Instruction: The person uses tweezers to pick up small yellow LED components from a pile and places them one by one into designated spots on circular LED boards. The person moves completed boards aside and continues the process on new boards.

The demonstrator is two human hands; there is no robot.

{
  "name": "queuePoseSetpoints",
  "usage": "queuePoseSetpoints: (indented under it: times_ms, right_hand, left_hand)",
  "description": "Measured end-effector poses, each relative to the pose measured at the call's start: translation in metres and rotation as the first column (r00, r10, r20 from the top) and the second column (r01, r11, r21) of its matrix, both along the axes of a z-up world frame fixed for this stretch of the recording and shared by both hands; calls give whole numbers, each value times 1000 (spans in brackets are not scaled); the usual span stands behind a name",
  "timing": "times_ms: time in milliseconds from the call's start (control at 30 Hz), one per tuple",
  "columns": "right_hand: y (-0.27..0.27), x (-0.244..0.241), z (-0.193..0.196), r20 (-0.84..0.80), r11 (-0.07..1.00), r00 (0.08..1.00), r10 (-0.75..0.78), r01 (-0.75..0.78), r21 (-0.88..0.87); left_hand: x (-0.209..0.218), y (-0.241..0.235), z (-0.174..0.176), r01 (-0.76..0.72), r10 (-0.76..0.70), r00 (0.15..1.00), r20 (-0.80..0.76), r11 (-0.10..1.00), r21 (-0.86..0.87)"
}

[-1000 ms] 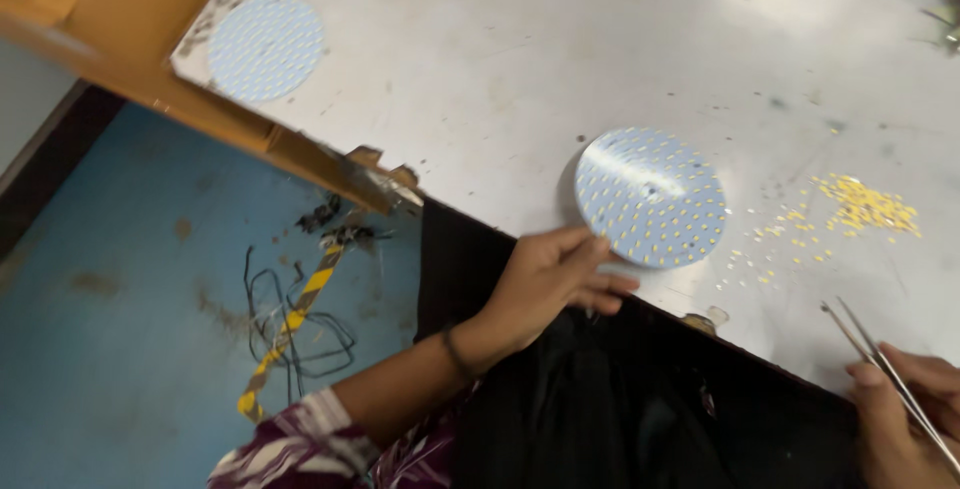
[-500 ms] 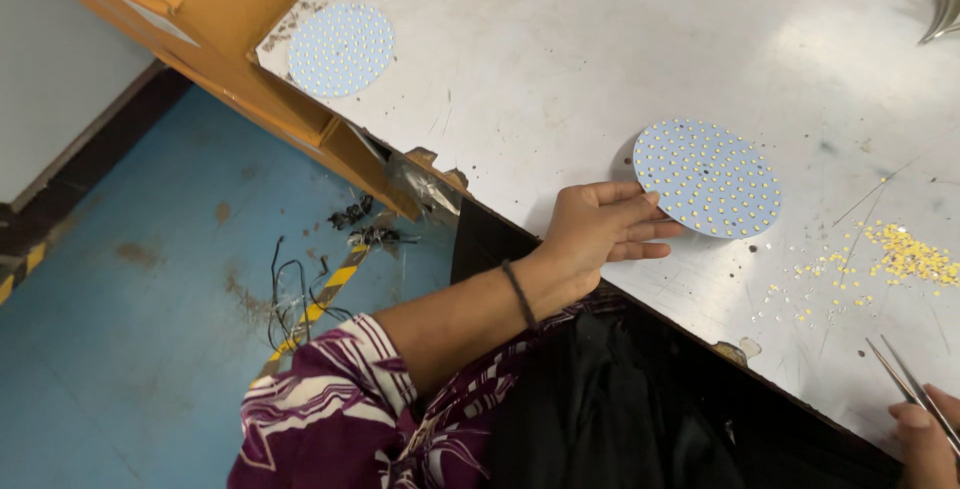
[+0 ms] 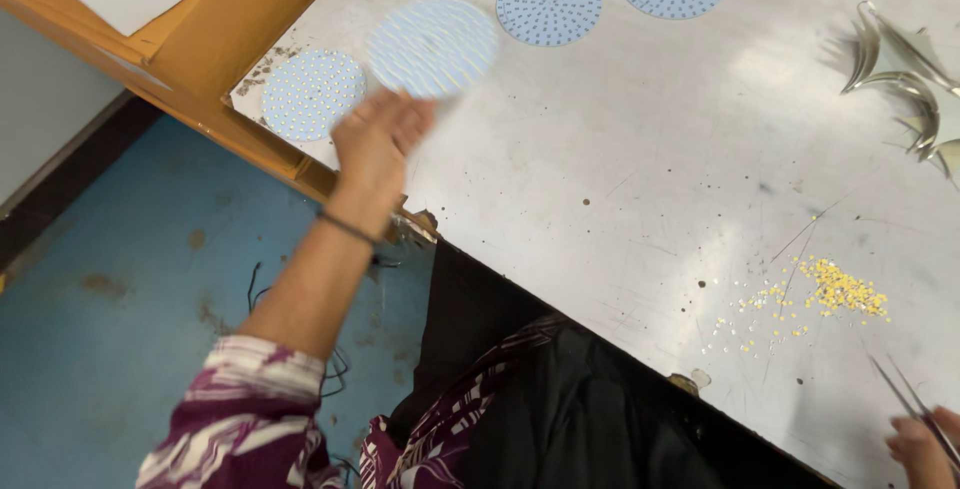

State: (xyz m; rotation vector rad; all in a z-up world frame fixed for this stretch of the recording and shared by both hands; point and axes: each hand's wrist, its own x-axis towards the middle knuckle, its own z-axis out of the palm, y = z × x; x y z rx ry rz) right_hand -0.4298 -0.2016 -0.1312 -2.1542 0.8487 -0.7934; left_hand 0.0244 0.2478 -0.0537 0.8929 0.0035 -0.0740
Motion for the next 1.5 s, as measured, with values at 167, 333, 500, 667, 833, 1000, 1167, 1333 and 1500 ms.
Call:
queuePoseSetpoints:
  times_ms: [167, 333, 500, 667, 833, 1000, 1167, 1333, 1500]
  right_hand:
    - [54, 27, 56, 169, 985, 971, 169, -171, -5]
    - [81, 41, 90, 226, 977, 952, 206, -213, 6]
    - [67, 28, 93, 298, 987, 954, 35, -80, 140]
    - [47, 3, 76, 353, 959, 933, -77, -28, 282]
    - [34, -1, 57, 406, 925, 891, -203, 38, 379]
    - [32, -5, 52, 354, 928, 911, -211, 73, 366]
    - [31, -5, 52, 330, 922, 922, -200, 63, 382]
    - [33, -1, 56, 332, 924, 921, -203, 68, 377]
    - [42, 9, 66, 277, 939, 933, -230, 137, 317]
  left_hand:
    - [98, 4, 0, -139, 144, 988, -57, 987, 83]
    - [114, 2, -16, 227, -219, 973, 73, 962, -150]
    - [40, -44, -4, 274, -271, 946, -179, 962, -9]
    - [31, -131, 34, -57, -458, 799, 389, 587, 808]
    - [160, -212, 67, -616, -444, 661, 604, 138, 776]
    - [224, -212, 66, -208, -179, 961, 210, 33, 978]
    - [222, -201, 63, -154, -256, 952, 168, 74, 985]
    - [147, -194, 52, 159, -642, 757, 122, 361, 919]
    - [67, -207, 59, 301, -851, 525, -3, 182, 936]
